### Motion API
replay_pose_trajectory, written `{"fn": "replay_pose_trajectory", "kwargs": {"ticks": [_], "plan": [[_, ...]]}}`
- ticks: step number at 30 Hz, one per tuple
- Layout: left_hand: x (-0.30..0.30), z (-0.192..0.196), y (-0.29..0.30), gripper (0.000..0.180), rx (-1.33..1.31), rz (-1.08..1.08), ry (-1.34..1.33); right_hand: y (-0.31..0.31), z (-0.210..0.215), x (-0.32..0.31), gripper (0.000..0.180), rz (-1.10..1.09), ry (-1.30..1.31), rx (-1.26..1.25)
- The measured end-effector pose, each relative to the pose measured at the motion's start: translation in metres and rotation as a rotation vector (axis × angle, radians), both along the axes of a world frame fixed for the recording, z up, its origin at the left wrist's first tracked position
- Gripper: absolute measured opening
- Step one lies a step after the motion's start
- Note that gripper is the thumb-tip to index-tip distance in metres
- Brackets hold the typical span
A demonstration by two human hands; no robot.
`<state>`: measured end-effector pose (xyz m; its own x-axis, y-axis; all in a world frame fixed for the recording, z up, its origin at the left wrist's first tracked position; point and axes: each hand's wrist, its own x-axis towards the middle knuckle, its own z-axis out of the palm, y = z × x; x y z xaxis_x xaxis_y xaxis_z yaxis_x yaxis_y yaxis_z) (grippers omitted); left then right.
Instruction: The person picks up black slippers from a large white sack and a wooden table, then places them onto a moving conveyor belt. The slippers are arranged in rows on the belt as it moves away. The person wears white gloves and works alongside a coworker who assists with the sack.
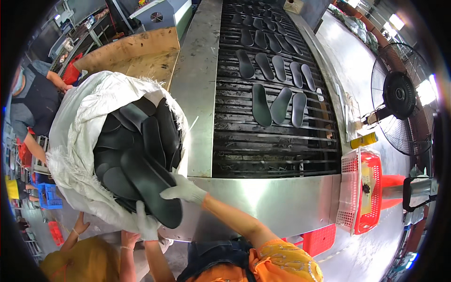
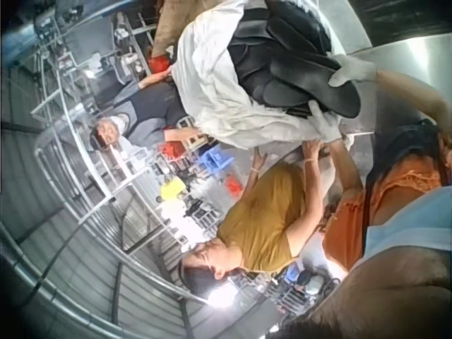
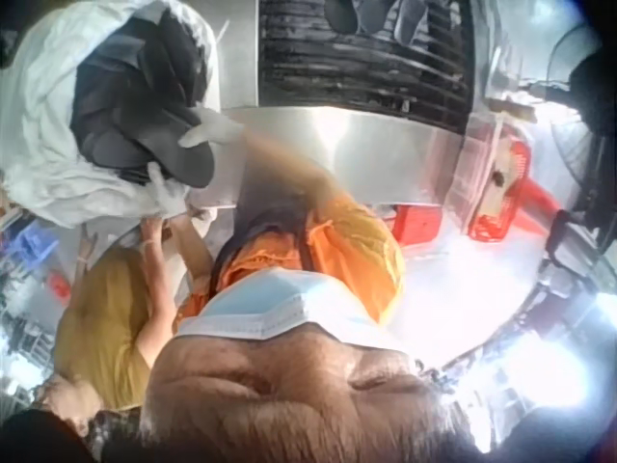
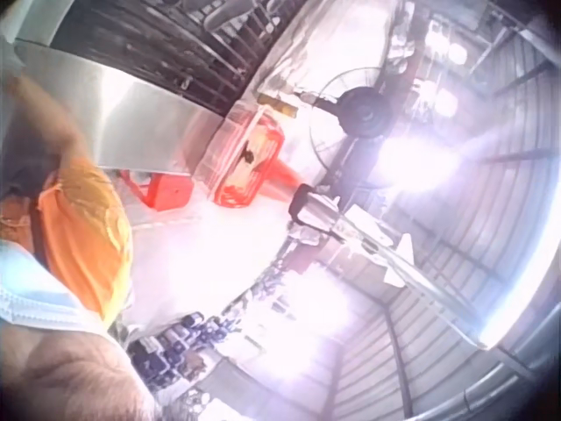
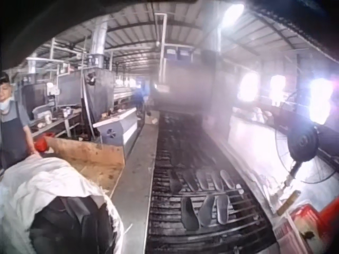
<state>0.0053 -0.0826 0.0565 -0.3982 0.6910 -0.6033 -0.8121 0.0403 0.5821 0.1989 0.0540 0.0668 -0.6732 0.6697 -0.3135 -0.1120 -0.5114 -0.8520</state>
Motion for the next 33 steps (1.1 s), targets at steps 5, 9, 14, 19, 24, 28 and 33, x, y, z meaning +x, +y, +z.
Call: {"fn": "replay_pose_trajectory", "kwargs": {"ticks": [5,9,14,19,24,28,33], "plan": [[0.055,-0.024,-0.031,0.065,-0.265,-0.28,0.994,-0.056,-0.022,0.087,0.093,-0.144,0.059,-0.111],[0.115,-0.04,-0.042,0.069,-0.22,-0.696,0.817,-0.124,-0.053,0.163,0.091,-0.271,-0.127,-0.267],[0.174,-0.047,-0.054,0.067,-0.245,-0.764,0.892,-0.146,-0.032,0.224,0.09,-0.105,-0.706,-0.346],[0.182,-0.042,-0.043,0.067,-0.548,-0.919,0.98,-0.134,-0.051,0.275,0.069,0.196,-0.981,0.091],[0.164,-0.079,-0.061,0.074,-0.439,-0.826,0.962,-0.028,-0.099,0.32,0.04,-0.174,-0.982,0.493],[0.189,-0.04,-0.036,0.072,-0.353,-0.803,0.637,0.103,-0.114,0.349,0.05,-0.694,-1.034,0.457],[0.172,-0.082,-0.063,0.045,-0.467,-0.75,0.87,0.218,-0.153,0.353,0.049,-0.731,-1.035,0.175]]}}
